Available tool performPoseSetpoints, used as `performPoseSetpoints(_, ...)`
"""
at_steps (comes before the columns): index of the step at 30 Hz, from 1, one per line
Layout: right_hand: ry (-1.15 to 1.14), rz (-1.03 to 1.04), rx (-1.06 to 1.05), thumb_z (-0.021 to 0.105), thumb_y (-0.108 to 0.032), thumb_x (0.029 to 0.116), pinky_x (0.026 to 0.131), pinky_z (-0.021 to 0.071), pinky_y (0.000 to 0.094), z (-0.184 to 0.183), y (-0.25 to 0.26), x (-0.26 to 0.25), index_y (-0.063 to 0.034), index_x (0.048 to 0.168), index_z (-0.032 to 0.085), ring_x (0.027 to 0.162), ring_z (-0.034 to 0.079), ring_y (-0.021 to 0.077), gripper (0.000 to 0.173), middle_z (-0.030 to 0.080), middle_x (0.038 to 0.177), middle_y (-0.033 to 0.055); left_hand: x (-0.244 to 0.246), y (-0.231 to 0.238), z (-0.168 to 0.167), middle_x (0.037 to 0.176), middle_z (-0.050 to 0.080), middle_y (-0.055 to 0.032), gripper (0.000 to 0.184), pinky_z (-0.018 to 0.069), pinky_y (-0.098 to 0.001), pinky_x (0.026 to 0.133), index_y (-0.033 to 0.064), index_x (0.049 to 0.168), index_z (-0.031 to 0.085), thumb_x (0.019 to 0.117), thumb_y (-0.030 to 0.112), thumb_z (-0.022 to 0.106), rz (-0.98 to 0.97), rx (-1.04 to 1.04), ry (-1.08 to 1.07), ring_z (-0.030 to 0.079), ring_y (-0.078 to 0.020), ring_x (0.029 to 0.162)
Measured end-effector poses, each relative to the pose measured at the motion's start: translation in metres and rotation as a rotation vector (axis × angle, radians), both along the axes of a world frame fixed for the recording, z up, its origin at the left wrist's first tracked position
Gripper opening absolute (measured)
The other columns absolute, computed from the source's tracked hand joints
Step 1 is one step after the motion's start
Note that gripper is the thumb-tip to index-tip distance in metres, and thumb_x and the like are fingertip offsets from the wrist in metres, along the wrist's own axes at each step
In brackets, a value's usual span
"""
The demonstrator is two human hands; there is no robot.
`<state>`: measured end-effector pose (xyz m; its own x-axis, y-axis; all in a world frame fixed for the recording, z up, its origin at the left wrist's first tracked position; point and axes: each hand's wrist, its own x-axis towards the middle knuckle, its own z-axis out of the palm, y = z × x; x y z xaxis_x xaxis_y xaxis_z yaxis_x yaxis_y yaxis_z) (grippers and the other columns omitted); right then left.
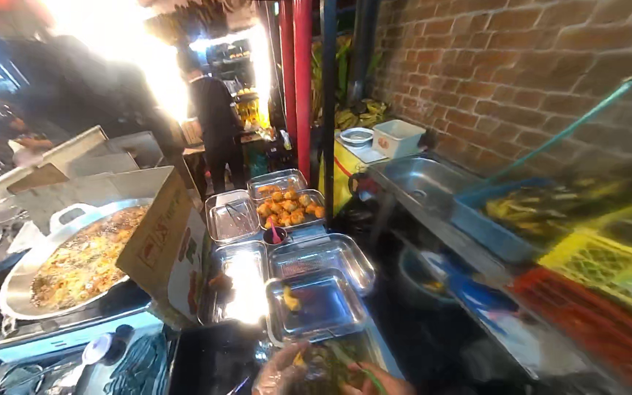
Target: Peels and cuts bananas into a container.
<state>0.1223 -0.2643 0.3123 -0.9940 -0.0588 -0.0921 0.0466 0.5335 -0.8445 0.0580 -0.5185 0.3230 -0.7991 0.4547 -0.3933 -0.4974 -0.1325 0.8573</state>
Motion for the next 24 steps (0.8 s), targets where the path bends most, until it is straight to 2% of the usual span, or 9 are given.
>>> performPoseSetpoints(3, -0.008, -0.015, -0.038, 0.072, -0.040, 0.0963, 0.067, 0.0590, 0.0399, 0.001, -0.010, 0.004, -0.0082, 0.124, 0.071, 0.069, 0.068, 0.0174, 0.042, 0.072, 0.082, 0.0067, 0.004, -0.008, 0.013, 0.126, 0.070, -0.0186, 0.042, 0.0627, -0.0404, 0.071, 0.0068, 0.148, 0.050, 0.1060, 0.013, 0.045, 0.016, -0.018, -0.025, 0.074, -0.0306, 0.097)
performPoseSetpoints(5, -0.001, -0.017, -0.071, 0.070, -0.039, 0.0979, 0.066, 0.0589, 0.0382, -0.001, -0.018, 0.005, -0.0089, 0.122, 0.072, 0.070, 0.068, 0.0160, 0.038, 0.072, 0.084, 0.0062, 0.006, -0.011, 0.011, 0.126, 0.070, -0.0196, 0.041, 0.0632, -0.0419, 0.073, 0.0062, 0.147, 0.051, 0.1068, 0.014, 0.045, 0.021, -0.021, -0.014, 0.074, -0.0324, 0.095)
performPoseSetpoints(9, 0.059, -0.038, -0.142, 0.068, -0.041, 0.0980, 0.061, 0.0570, 0.0311, -0.001, -0.030, -0.005, -0.0144, 0.118, 0.074, 0.066, 0.065, 0.0097, 0.034, 0.071, 0.083, 0.0004, 0.002, -0.011, 0.007, 0.128, 0.069, -0.0190, 0.042, 0.0611, -0.0368, 0.066, 0.0073, 0.147, 0.052, 0.1071, 0.017, 0.046, 0.014, -0.005, 0.052, 0.074, -0.0295, 0.090)
performPoseSetpoints(12, 0.134, -0.038, -0.201, 0.070, -0.040, 0.0972, 0.060, 0.0558, 0.0268, 0.008, -0.038, -0.015, -0.0157, 0.120, 0.074, 0.067, 0.063, 0.0061, 0.033, 0.072, 0.086, -0.0028, 0.003, -0.006, 0.008, 0.131, 0.067, -0.0173, 0.042, 0.0614, -0.0375, 0.080, 0.0050, 0.148, 0.050, 0.1077, 0.017, 0.046, -0.052, 0.044, 0.126, 0.072, -0.0268, 0.101)
performPoseSetpoints(14, 0.141, -0.027, -0.220, 0.068, -0.037, 0.0980, 0.067, 0.0598, 0.0256, 0.013, -0.041, -0.021, -0.0156, 0.124, 0.072, 0.075, 0.068, 0.0046, 0.034, 0.074, 0.095, -0.0035, 0.005, -0.001, 0.008, 0.134, 0.064, -0.0168, 0.043, 0.0590, -0.0400, 0.092, 0.0039, 0.149, 0.050, 0.1076, 0.016, 0.046, -0.123, 0.081, 0.190, 0.069, -0.0262, 0.109)
performPoseSetpoints(16, 0.173, -0.018, -0.203, 0.066, -0.033, 0.0990, 0.074, 0.0613, 0.0247, 0.014, -0.039, -0.025, -0.0168, 0.123, 0.074, 0.084, 0.070, 0.0033, 0.030, 0.075, 0.103, -0.0036, 0.007, 0.006, 0.014, 0.129, 0.067, -0.0150, 0.042, 0.0595, -0.0373, 0.086, 0.0069, 0.148, 0.053, 0.1074, 0.017, 0.047, -0.172, 0.056, 0.211, 0.070, -0.0233, 0.103)
performPoseSetpoints(18, 0.284, -0.015, -0.118, 0.067, -0.029, 0.0963, 0.082, 0.0611, 0.0254, 0.011, -0.036, -0.025, -0.0137, 0.114, 0.077, 0.091, 0.071, 0.0039, 0.025, 0.076, 0.104, -0.0014, 0.010, 0.011, 0.018, 0.120, 0.070, -0.0127, 0.042, 0.0593, -0.0333, 0.075, 0.0085, 0.147, 0.054, 0.1071, 0.019, 0.047, -0.207, -0.001, 0.208, 0.070, -0.0199, 0.091)
performPoseSetpoints(21, 0.342, 0.027, 0.040, 0.070, -0.029, 0.0897, 0.079, 0.0608, 0.0311, 0.015, -0.027, -0.022, -0.0101, 0.104, 0.077, 0.087, 0.072, 0.0101, 0.025, 0.076, 0.095, 0.0027, 0.011, 0.015, 0.020, 0.105, 0.071, -0.0086, 0.039, 0.0577, -0.0304, 0.066, 0.0099, 0.143, 0.055, 0.1066, 0.021, 0.050, -0.275, -0.069, 0.177, 0.068, -0.0158, 0.078)
performPoseSetpoints(24, 0.317, 0.098, 0.114, 0.068, -0.029, 0.0914, 0.077, 0.0607, 0.0355, 0.015, -0.014, -0.017, -0.0089, 0.106, 0.075, 0.084, 0.071, 0.0153, 0.025, 0.074, 0.092, 0.0053, 0.011, 0.024, 0.021, 0.094, 0.070, -0.0070, 0.035, 0.0558, -0.0298, 0.062, 0.0097, 0.137, 0.059, 0.1060, 0.025, 0.054, -0.345, -0.150, 0.141, 0.065, -0.0148, 0.071)
